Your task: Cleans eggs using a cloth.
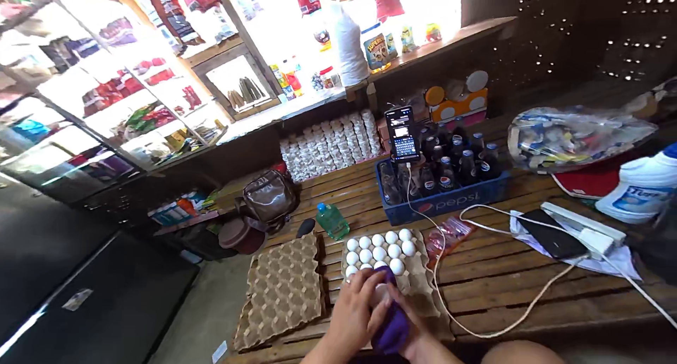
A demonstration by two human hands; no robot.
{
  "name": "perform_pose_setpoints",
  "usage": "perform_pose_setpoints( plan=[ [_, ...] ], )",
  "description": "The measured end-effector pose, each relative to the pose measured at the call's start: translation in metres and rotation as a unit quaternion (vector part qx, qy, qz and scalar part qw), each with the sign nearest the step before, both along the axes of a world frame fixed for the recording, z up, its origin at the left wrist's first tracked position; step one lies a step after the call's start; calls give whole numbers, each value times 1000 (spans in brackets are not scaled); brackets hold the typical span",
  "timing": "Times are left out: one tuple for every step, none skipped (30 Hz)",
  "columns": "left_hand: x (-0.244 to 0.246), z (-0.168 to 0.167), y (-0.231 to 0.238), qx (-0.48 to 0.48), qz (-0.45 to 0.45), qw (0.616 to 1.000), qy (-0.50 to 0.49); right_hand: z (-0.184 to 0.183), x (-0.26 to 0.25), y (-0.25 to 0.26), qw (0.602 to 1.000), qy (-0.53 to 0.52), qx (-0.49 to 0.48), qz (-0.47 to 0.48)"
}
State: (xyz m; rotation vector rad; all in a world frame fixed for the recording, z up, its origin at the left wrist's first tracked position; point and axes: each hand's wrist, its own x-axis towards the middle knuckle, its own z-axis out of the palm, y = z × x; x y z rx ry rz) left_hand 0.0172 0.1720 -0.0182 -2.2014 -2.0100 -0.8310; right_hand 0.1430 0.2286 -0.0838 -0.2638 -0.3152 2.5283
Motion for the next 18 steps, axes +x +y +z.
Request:
perform_pose_setpoints(
  plan=[
    [-3,5,9,13,-10,1000,9,-1,-1,2,1000,20,-7,4],
    [-5,13,20,22,-25,999,20,-1,-1,3,999,35,-12,6],
    [-7,22,32,27,-43,998,35,-1,-2,5,999,49,-15,11],
    [-7,32,45,30,-60,996,50,-2,-3,6,998,58,-19,15],
    [-7,41,60,28,-74,994,69,-4,-5,7,998,51,-25,14],
    [-7,49,76,23,-83,993,86,-5,-7,7,999,29,-31,12],
    [-6,55,93,16,-88,990,105,-6,-9,7,999,-4,-35,11],
    [-6,57,111,11,-89,988,129,-5,-9,6,998,-46,-36,11],
    [-7,58,129,4,-86,984,153,-4,-10,5,996,-76,-39,15],
    [-8,57,146,-3,-79,981,176,-4,-10,4,994,-97,-45,17],
    [-10,54,163,-10,-69,978,198,-5,-11,4,993,-106,-51,19],
    [-13,51,179,-19,-56,974,217,-7,-11,3,992,-110,-52,18],
    [-14,49,193,-32,-45,972,230,-9,-12,2,992,-112,-49,16],
    [-15,49,205,-49,-36,970,235,-11,-13,2,993,-111,-46,17],
    [-15,49,215,-63,-30,969,239,-10,-12,2,992,-111,-47,18],
    [-15,48,225,-70,-28,967,242,-9,-11,1,992,-116,-49,19],
    [-15,47,233,-76,-29,966,245,-6,-10,1,990,-128,-46,20],
    [-14,47,239,-91,-28,964,249,-4,-10,0,989,-140,-42,17]
  ],
)
